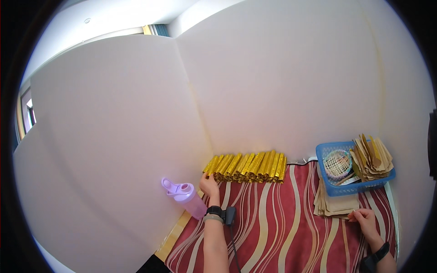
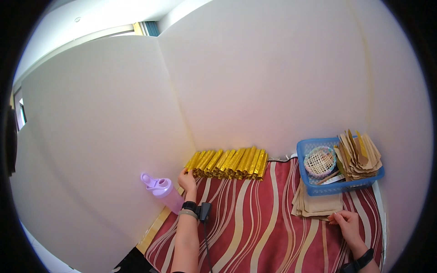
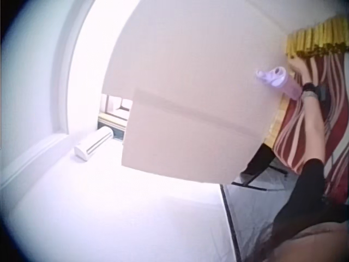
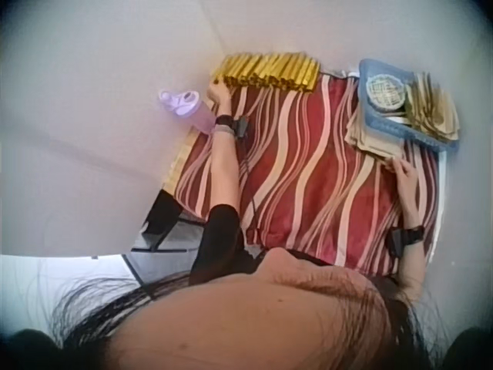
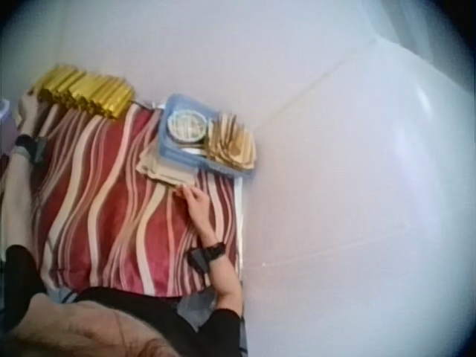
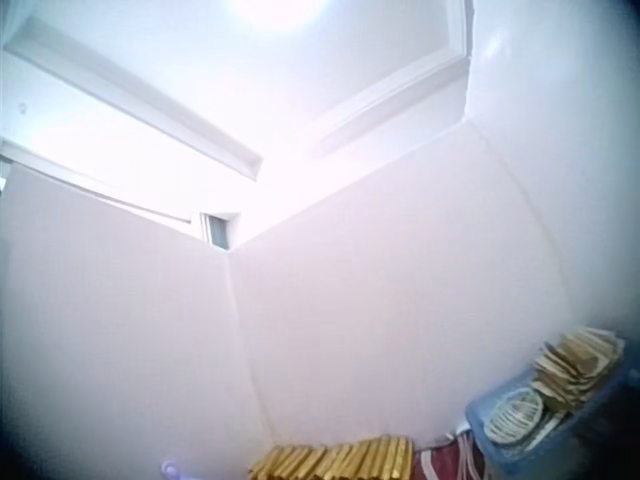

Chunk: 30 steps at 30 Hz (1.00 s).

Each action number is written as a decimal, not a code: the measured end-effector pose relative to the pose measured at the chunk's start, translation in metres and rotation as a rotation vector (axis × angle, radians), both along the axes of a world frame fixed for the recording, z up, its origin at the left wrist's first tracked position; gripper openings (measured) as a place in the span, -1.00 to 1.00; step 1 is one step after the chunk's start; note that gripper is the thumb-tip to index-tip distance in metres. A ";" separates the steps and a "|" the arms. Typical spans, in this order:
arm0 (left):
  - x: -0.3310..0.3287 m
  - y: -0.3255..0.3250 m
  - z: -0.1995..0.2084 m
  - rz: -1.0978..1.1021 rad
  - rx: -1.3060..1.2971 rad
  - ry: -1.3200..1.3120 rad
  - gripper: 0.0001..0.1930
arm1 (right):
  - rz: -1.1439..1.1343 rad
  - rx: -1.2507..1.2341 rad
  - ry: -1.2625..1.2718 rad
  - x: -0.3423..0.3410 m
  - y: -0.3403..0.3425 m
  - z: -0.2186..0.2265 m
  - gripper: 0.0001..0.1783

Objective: Folding and wrapping traditional paper items with gold foil sheets.

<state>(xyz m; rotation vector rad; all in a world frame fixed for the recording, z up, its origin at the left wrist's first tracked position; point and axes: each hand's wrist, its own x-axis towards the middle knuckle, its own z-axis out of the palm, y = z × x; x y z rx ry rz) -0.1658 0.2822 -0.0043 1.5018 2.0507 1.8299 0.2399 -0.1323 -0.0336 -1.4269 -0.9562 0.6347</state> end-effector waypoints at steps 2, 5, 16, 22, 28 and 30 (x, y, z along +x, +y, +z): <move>-0.007 0.007 0.006 0.024 -0.010 0.031 -0.71 | 0.002 -0.005 -0.006 0.000 0.000 -0.002 -0.72; -0.004 0.014 0.012 0.065 -0.054 0.094 -0.73 | 0.000 -0.017 -0.001 0.002 -0.002 -0.004 -0.74; -0.011 0.049 -0.012 -0.054 0.008 0.282 -0.61 | -0.033 -0.045 0.034 0.001 -0.001 -0.002 -0.75; 0.020 0.058 -0.045 0.062 -0.075 -0.123 -0.38 | -0.046 -0.054 -0.003 0.005 0.000 -0.003 -0.73; 0.013 0.063 -0.046 -0.184 -0.151 -0.076 -0.38 | -0.041 -0.064 0.015 0.001 0.000 -0.002 -0.73; 0.012 0.061 -0.047 -0.194 -0.203 -0.081 -0.40 | -0.050 -0.064 0.006 -0.001 -0.002 -0.003 -0.73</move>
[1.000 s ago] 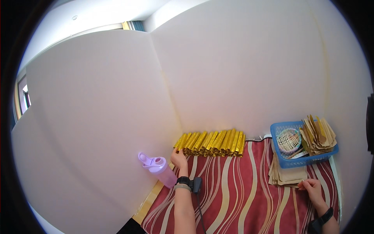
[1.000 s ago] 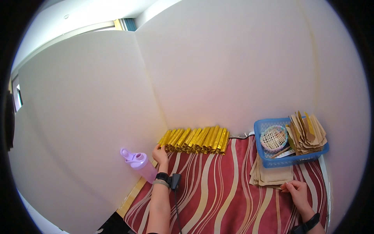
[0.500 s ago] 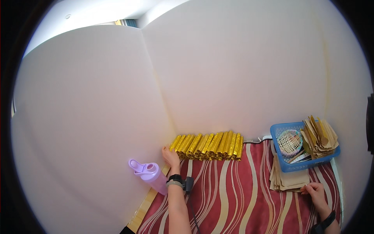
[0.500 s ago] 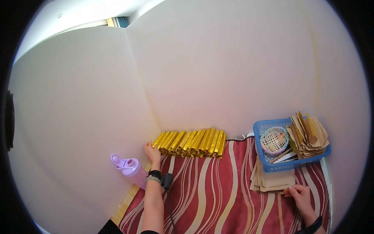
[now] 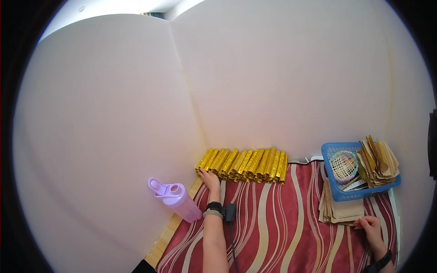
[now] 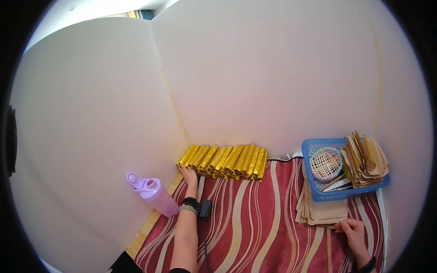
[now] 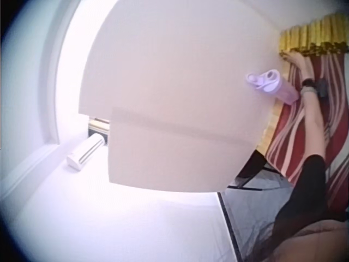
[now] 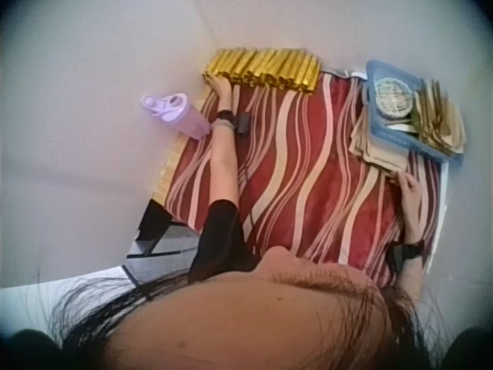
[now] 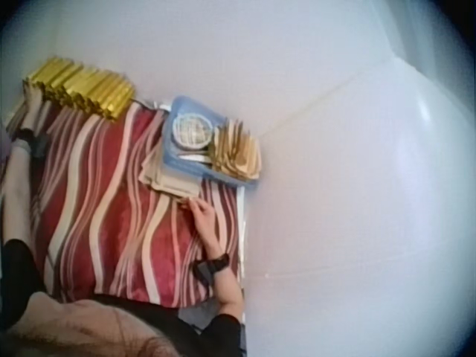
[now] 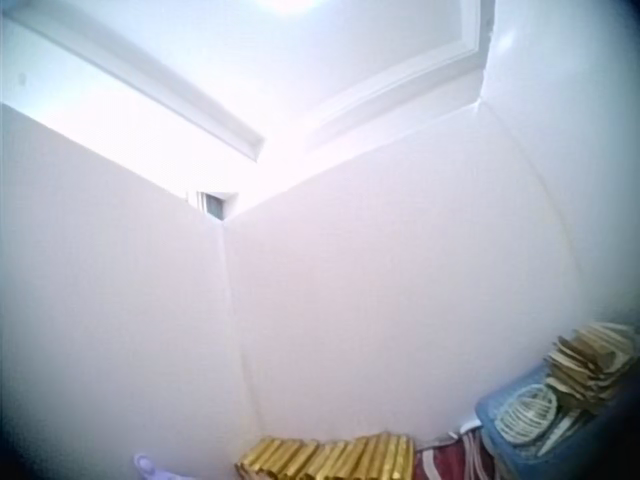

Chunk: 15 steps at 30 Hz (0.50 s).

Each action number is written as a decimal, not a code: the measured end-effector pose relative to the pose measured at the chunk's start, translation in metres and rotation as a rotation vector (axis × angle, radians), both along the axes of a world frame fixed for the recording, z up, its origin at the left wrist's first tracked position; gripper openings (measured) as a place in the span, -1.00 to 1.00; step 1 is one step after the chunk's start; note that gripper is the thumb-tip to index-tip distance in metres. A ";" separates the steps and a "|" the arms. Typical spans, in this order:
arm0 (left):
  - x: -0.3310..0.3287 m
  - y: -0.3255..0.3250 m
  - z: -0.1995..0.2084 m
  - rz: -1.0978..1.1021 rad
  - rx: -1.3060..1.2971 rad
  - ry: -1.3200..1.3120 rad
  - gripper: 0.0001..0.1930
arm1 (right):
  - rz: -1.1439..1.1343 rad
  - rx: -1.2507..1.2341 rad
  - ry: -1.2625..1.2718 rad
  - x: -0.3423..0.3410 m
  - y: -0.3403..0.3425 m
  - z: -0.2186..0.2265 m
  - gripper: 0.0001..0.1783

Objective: Folding and wrapping traditional paper items with gold foil sheets.

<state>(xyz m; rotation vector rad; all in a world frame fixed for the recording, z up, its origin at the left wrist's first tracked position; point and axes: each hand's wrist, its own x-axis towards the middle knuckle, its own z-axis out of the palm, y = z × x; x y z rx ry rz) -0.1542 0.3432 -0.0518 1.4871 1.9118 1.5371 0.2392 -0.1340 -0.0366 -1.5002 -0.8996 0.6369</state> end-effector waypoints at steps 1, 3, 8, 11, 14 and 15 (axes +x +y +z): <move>-0.006 0.000 -0.004 0.000 0.069 -0.025 -0.43 | 0.001 0.009 -0.012 -0.001 0.000 0.001 -0.73; -0.011 0.001 -0.009 0.073 0.184 -0.109 -0.50 | -0.036 0.032 -0.041 -0.003 -0.003 0.003 -0.75; -0.001 -0.004 -0.016 0.185 0.212 -0.065 -0.59 | -0.282 0.159 -0.581 0.000 -0.007 0.021 -0.83; 0.007 -0.026 -0.002 0.011 0.236 -0.150 -0.60 | -0.233 0.168 -0.879 0.004 0.003 0.030 -0.68; 0.035 -0.057 0.017 -0.205 0.383 -0.440 -0.65 | -0.143 0.144 -0.960 0.006 0.009 0.024 -0.51; 0.060 -0.085 0.025 -0.434 0.358 -0.324 -0.69 | -0.094 0.074 -0.999 0.009 0.006 0.021 -0.46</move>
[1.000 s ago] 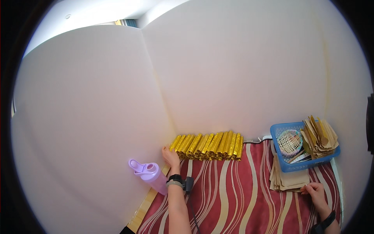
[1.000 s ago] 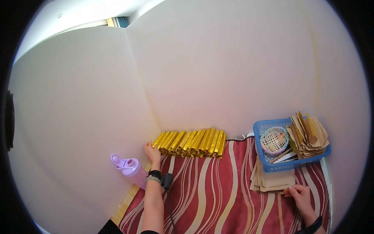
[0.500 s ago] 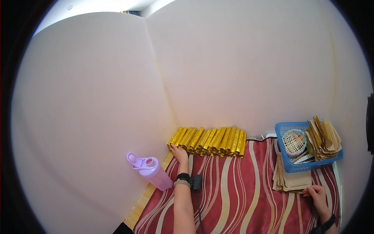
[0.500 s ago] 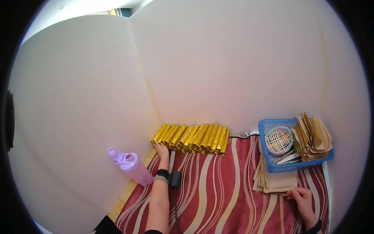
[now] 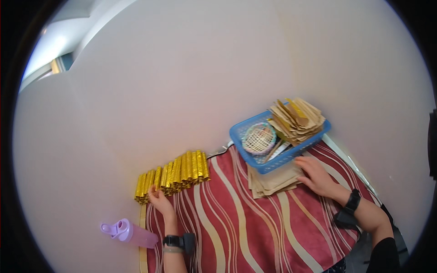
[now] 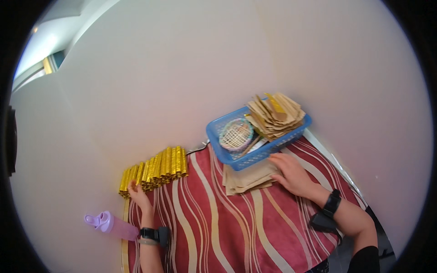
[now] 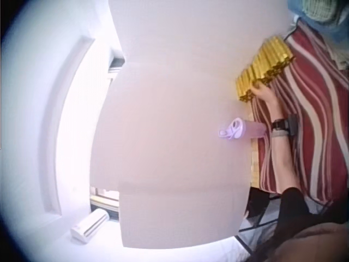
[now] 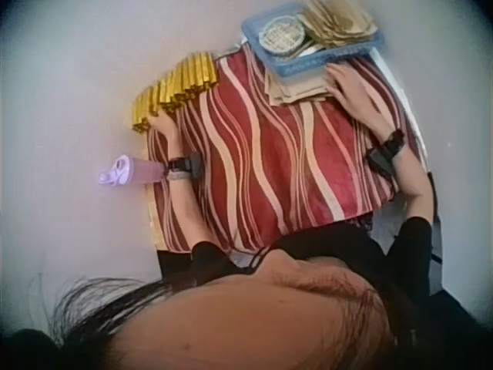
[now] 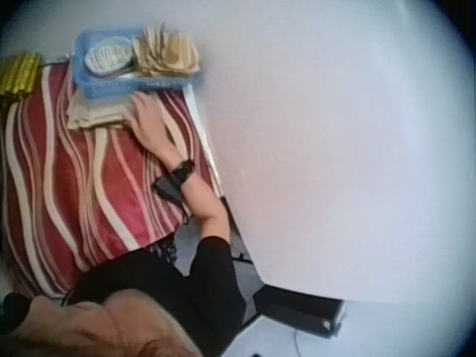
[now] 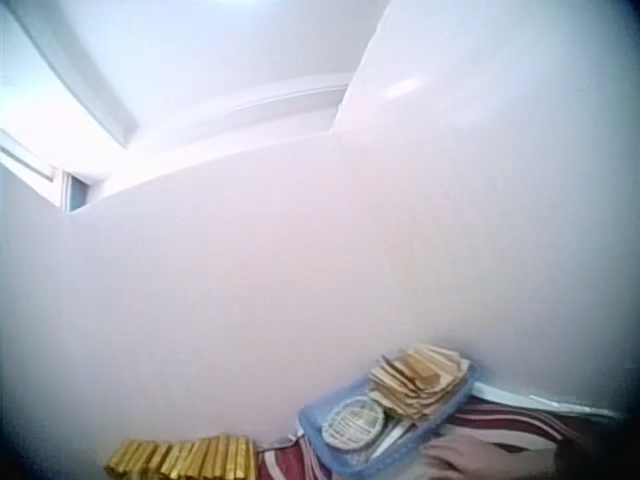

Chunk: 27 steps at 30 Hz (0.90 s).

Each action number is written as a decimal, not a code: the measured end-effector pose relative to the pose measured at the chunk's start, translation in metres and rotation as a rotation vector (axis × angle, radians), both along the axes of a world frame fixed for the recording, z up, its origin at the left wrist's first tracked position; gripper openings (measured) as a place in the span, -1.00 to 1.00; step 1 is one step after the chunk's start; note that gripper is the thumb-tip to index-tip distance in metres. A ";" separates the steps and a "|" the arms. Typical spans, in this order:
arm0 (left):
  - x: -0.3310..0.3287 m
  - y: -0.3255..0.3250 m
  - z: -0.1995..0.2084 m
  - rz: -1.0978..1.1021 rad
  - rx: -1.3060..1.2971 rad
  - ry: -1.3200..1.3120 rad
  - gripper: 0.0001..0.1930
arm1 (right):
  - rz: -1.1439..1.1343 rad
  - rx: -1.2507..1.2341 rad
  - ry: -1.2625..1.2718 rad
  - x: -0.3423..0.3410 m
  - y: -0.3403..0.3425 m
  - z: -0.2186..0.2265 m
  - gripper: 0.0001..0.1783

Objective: Folding and wrapping traditional paper items with gold foil sheets.

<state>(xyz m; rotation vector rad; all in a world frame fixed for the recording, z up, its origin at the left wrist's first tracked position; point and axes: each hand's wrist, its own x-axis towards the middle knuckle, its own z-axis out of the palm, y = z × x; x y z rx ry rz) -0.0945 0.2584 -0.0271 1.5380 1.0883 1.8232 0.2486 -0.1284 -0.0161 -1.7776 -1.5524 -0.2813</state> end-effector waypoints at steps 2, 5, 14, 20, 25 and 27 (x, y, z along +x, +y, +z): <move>0.035 -0.067 0.030 -0.428 -0.024 0.213 -0.78 | 0.042 -0.079 -0.070 0.006 -0.002 -0.014 -0.46; 0.078 -0.143 0.049 -0.824 0.118 0.659 -0.80 | 0.097 -0.121 -0.170 0.010 -0.006 -0.024 -0.52; 0.153 -0.204 0.013 -0.959 0.337 0.912 -0.70 | 0.004 -0.165 -0.135 -0.003 0.014 -0.018 -0.63; 0.154 -0.191 -0.002 -1.030 0.304 0.993 -0.57 | 0.047 0.008 -0.112 0.005 0.016 -0.028 -0.64; 0.154 -0.189 -0.008 -1.038 0.288 0.919 -0.54 | 0.063 -0.008 0.019 0.005 0.015 -0.022 -0.69; 0.151 -0.188 -0.011 -1.048 0.294 0.910 -0.54 | -0.065 0.186 0.028 0.004 0.012 -0.003 -0.69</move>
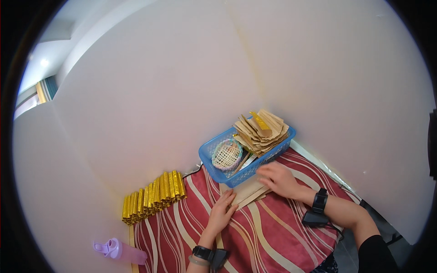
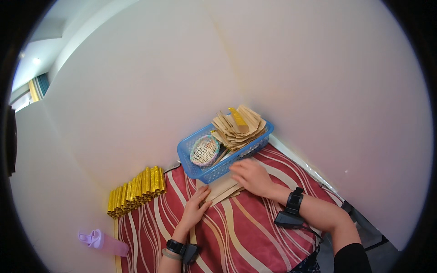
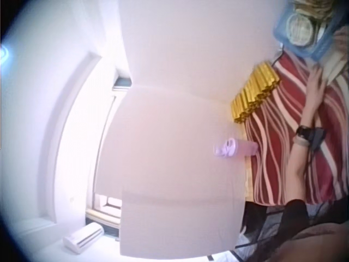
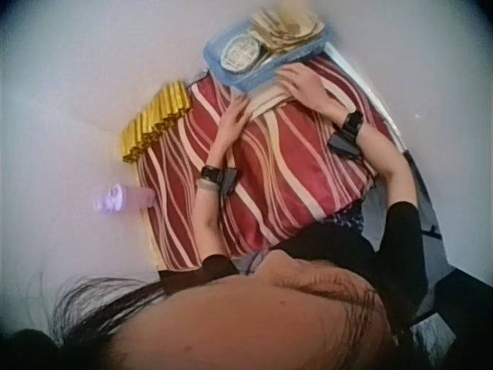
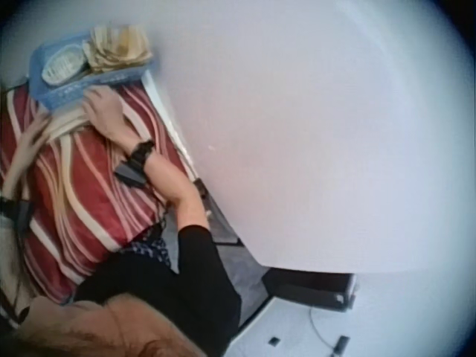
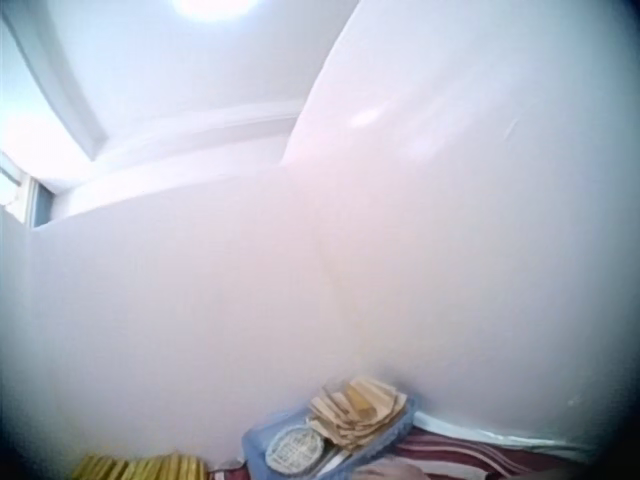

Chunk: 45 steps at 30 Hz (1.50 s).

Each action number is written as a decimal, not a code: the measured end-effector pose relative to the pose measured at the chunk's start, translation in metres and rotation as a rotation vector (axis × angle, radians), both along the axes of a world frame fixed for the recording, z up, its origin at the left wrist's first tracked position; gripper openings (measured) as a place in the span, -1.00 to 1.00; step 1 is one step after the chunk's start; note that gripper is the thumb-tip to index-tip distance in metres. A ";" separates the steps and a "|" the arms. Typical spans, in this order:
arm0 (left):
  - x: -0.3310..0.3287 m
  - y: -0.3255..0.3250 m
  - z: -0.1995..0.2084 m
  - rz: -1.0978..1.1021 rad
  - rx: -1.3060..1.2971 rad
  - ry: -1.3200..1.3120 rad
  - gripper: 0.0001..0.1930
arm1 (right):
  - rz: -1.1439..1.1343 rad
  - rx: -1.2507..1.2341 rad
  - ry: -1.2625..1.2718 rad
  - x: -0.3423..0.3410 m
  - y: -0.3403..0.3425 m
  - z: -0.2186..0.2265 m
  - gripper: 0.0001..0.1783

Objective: Folding and wrapping traditional paper items with gold foil sheets.

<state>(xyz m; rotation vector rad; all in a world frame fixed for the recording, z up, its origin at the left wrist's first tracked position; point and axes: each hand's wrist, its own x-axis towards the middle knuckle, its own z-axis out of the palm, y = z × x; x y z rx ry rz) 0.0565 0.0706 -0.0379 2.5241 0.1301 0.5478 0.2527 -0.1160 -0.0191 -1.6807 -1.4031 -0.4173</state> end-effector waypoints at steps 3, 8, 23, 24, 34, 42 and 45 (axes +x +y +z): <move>-0.001 0.000 -0.002 -0.009 0.016 -0.018 -0.53 | -0.127 0.129 -0.010 0.030 0.002 0.027 -0.72; -0.001 -0.001 -0.002 -0.030 0.044 -0.019 -0.54 | -0.316 0.043 -0.127 0.078 0.010 0.040 -0.74; -0.002 -0.004 0.002 -0.016 0.092 0.017 -0.54 | -0.022 -0.026 -0.172 0.082 0.046 0.056 -0.70; -0.001 -0.006 0.004 -0.017 0.097 0.012 -0.54 | -0.034 -0.024 -0.167 0.094 0.050 0.046 -0.70; -0.003 -0.004 0.002 0.016 0.118 0.023 -0.54 | -0.192 0.036 -0.146 0.103 0.060 0.050 -0.66; -0.002 -0.004 0.004 0.004 0.122 0.022 -0.54 | -0.226 -0.176 -0.090 0.117 0.069 0.049 -0.77; -0.002 -0.005 0.004 0.002 0.127 0.022 -0.53 | -0.316 -0.352 -0.141 0.124 0.072 0.043 -0.76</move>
